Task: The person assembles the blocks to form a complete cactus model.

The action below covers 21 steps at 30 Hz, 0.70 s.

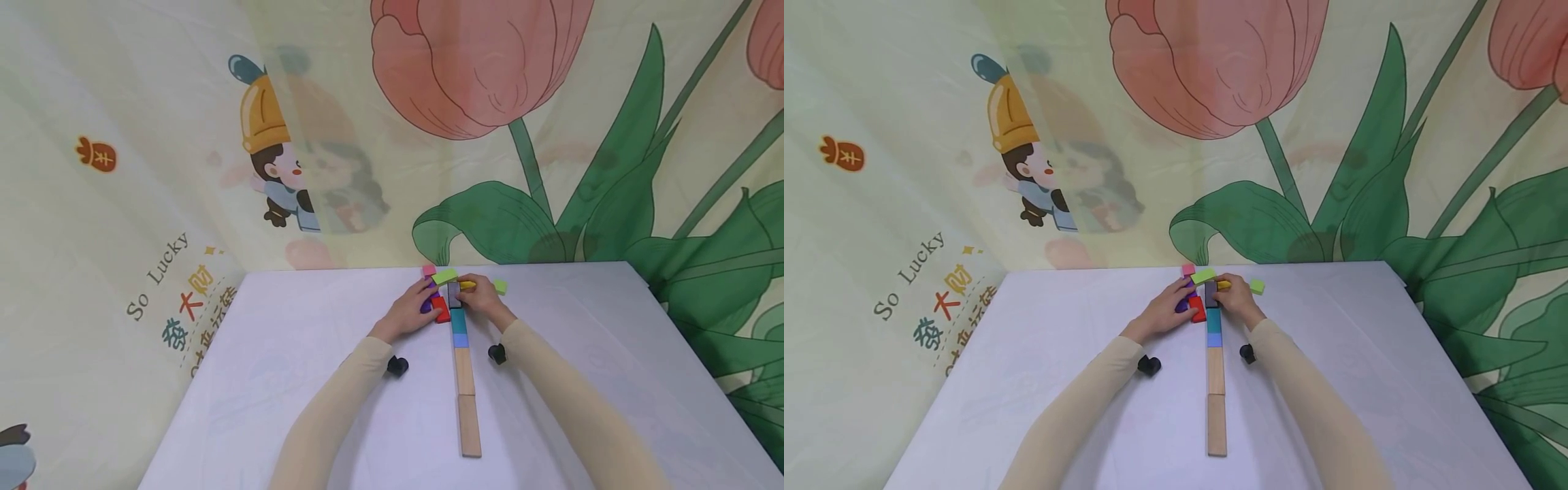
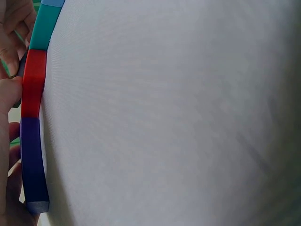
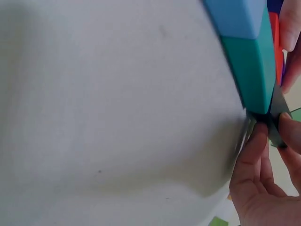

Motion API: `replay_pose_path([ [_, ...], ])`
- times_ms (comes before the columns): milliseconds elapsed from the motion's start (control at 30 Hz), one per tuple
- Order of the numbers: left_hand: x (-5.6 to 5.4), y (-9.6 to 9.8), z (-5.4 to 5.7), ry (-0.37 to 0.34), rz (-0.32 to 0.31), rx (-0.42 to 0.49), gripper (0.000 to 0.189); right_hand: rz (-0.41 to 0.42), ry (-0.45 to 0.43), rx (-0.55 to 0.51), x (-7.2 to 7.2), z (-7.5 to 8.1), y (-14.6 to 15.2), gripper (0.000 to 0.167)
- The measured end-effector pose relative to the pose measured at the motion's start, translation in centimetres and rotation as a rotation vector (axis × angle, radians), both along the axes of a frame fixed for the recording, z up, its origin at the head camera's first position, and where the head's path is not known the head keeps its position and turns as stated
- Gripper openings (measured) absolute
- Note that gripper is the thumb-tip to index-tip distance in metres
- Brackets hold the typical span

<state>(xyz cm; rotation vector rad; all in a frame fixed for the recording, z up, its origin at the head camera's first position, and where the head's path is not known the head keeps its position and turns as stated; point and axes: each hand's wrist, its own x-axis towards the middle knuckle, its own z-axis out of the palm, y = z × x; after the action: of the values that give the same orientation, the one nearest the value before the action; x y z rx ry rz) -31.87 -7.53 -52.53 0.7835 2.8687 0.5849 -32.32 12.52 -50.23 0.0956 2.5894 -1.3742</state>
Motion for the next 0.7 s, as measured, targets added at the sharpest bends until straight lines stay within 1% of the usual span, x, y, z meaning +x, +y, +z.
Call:
replay_pose_path([
  [200, -0.05, 0.01, 0.00, -0.005, 0.000, 0.005, 0.065, -0.003, -0.038, -0.020, -0.15, -0.46, 0.45, 0.045],
  [433, -0.22, -0.04, -0.22, 0.011, -0.008, -0.006, 0.065, 0.019, -0.055, -0.015, -0.02, -0.31, 0.66, 0.046],
  [700, -0.24, -0.13, -0.31, 0.007, -0.010, 0.011, 0.065, 0.033, -0.060, 0.000, 0.05, -0.12, 0.54, 0.046],
])
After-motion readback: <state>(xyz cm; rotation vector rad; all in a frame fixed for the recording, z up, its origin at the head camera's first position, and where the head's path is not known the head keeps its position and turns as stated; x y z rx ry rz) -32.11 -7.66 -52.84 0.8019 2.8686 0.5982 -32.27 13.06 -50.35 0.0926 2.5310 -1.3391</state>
